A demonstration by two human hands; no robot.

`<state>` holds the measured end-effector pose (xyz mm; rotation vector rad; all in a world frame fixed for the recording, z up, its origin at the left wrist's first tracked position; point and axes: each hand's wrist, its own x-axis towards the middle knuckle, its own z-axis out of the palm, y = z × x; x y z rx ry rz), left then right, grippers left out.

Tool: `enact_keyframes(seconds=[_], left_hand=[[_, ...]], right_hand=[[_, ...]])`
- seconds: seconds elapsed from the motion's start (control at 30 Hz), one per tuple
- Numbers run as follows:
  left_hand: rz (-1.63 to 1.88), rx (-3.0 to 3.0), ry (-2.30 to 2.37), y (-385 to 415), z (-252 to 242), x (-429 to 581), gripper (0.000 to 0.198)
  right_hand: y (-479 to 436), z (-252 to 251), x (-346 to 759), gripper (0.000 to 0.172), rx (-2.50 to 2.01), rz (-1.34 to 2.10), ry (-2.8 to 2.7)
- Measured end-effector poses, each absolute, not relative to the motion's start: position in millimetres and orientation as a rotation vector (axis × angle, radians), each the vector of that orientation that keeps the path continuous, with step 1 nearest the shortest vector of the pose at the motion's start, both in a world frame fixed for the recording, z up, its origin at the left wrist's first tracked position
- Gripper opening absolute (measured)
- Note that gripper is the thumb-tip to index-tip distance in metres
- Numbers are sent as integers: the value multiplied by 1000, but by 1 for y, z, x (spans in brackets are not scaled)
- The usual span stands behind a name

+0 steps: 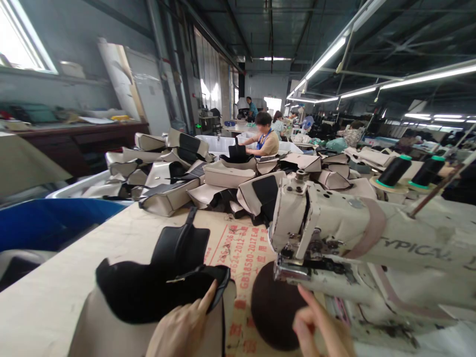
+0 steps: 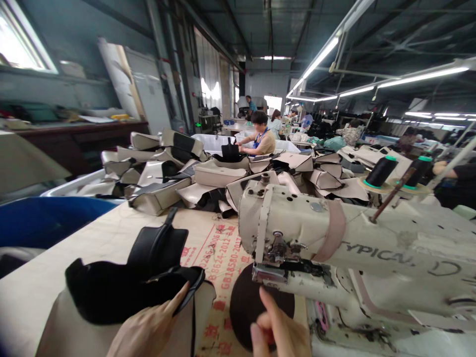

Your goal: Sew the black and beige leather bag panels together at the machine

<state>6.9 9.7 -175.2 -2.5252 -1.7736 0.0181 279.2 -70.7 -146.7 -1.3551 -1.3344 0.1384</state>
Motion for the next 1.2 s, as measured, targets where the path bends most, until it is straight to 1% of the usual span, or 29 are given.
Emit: enact_keyframes(seconds=[0.07,0.13,0.23,0.33,0.43,0.53,0.67,0.77,0.87,0.93,1.0,1.1,1.2], left_hand=[[6,-2476,-1805,-3,-176,19,56],[-7,-2462,-1804,-11,-176,27,54],[-14,-2457,-1808,-16,-177,29,54],[-44,-2446,-1813,-17,-179,28,55],[-78,-2460,-1794,-15,-181,27,54],[-126,-2477,-1762,-16,-183,29,52],[-250,-2459,-1698,-19,-189,33,42],[-364,-2393,-1656,-20,-194,37,33],[-480,-2340,-1599,-21,-196,38,31],[-513,-2329,-1580,-22,-194,39,31],[-521,-2335,-1577,-23,-192,43,31],[-509,-2373,-1590,-21,-190,59,34],[-462,-2431,-1620,-13,-188,74,36]], right_hand=[[-47,-138,240,51,-1228,364,-1355],[-30,-124,216,58,-1174,489,-1300],[-22,-110,203,53,-1118,602,-1129],[-28,-115,202,47,-1135,584,-987],[-33,-127,204,49,-1205,514,-948],[-29,-128,207,54,-1163,560,-972],[-24,-118,208,51,-1165,601,-917],[-24,-113,205,51,-1204,521,-898],[-24,-109,198,50,-1177,490,-875],[-21,-110,196,43,-1180,477,-871],[-19,-115,199,32,-1244,377,-943],[-19,-126,218,20,-1358,60,-1360],[-24,-125,249,20,-1335,-280,-1872]])
